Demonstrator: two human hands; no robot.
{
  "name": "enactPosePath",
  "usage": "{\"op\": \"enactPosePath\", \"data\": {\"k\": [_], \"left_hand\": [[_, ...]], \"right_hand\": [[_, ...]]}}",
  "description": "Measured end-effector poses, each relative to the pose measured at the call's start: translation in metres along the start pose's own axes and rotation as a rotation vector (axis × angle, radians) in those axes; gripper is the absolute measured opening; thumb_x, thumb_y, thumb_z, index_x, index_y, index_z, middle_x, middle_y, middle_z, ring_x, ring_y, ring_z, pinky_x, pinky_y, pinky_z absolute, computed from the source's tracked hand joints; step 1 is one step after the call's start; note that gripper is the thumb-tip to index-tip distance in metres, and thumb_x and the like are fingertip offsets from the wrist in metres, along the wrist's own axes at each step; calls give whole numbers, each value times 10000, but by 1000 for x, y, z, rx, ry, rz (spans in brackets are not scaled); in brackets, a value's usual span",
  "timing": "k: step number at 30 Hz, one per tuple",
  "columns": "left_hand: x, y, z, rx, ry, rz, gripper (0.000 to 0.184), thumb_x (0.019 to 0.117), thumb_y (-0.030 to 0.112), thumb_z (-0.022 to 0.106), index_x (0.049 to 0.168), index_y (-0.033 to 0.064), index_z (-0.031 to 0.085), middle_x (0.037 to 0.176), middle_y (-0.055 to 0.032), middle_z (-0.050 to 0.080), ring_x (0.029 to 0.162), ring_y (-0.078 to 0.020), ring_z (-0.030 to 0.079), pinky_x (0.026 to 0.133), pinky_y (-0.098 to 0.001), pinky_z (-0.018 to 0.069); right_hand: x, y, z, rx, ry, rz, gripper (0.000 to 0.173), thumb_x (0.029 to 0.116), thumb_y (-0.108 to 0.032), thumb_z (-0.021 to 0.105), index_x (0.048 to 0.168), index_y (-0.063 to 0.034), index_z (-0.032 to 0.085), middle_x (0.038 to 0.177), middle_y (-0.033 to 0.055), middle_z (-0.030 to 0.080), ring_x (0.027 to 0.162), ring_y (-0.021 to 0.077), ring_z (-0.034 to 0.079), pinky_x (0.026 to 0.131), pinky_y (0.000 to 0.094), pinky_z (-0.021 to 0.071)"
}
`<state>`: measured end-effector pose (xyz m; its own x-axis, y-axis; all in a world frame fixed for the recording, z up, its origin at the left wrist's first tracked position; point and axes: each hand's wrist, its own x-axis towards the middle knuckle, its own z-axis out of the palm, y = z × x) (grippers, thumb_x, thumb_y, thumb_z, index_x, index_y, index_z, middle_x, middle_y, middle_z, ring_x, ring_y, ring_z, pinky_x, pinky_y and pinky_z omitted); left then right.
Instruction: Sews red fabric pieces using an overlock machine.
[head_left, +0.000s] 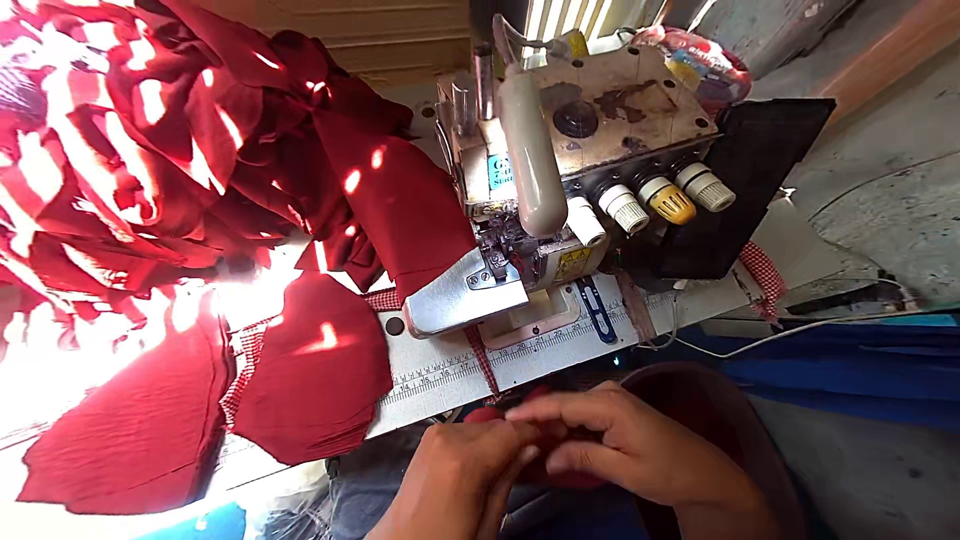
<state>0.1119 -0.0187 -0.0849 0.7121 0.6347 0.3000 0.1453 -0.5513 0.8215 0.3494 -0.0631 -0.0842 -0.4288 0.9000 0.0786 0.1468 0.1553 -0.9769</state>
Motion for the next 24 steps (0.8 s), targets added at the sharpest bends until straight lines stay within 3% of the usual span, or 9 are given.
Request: {"op": "enactPosePath", "data": {"k": [2,4,6,9,11,13,17,21,24], "left_hand": [[10,13,-26,138,-113,59,263,1089,215,472,1028,98,699,793,-25,697,686,-106,666,590,-264,520],[24,17,-52,256,-146,83,268,1093,234,459,1022,126,693,770,0,666,640,-103,627,534,-270,483],[42,8,-74,389,-130,60,307,1093,284,451,1025,155,721,797,15,668,676,-100,639,563,-293,504],[63,-15,-95,471,-44,-73,265,1044,363,552,1029,238,785,929,101,714,833,-5,669,716,-244,556],[69,-24,-98,387,47,-147,184,980,362,659,972,243,799,911,143,731,818,49,671,711,-161,570],[72,-26,-99,289,93,-206,144,939,341,723,939,212,787,867,128,746,781,31,698,688,-155,596],[70,-23,-100,217,71,-267,155,923,354,740,926,207,791,842,116,756,765,7,711,692,-157,597],[73,-20,-99,175,34,-263,141,923,341,740,908,208,783,833,109,747,762,-2,708,690,-160,597],[74,-16,-97,91,-11,-259,150,951,326,714,927,190,772,846,97,738,760,-13,701,689,-161,592]], "right_hand": [[6,-3,-3,76,-113,-57,326,998,-173,669,1283,-15,665,1028,42,729,890,2,665,811,160,557],[18,-3,6,101,-28,-63,187,986,-148,679,1106,-8,713,959,28,736,873,5,677,792,167,565],[34,4,18,117,129,-17,156,986,-160,683,1021,-13,722,883,6,729,798,6,677,727,185,577],[56,21,34,67,397,62,152,990,-188,680,1024,-51,736,848,-20,726,733,17,673,674,203,581],[63,30,40,18,502,65,150,980,-198,693,1020,-64,746,837,-28,735,720,12,680,668,195,586],[63,32,42,12,547,56,149,966,-204,712,996,-63,752,831,-29,736,715,8,676,659,182,579],[59,36,41,-51,631,8,125,909,-215,782,929,-93,797,899,-10,730,836,26,681,737,169,577],[58,40,40,-68,708,-16,117,849,-220,837,880,-111,810,934,13,673,844,24,635,711,140,545],[54,39,38,-35,714,-30,124,837,-217,847,871,-105,807,960,13,689,913,45,647,779,162,555]]}}
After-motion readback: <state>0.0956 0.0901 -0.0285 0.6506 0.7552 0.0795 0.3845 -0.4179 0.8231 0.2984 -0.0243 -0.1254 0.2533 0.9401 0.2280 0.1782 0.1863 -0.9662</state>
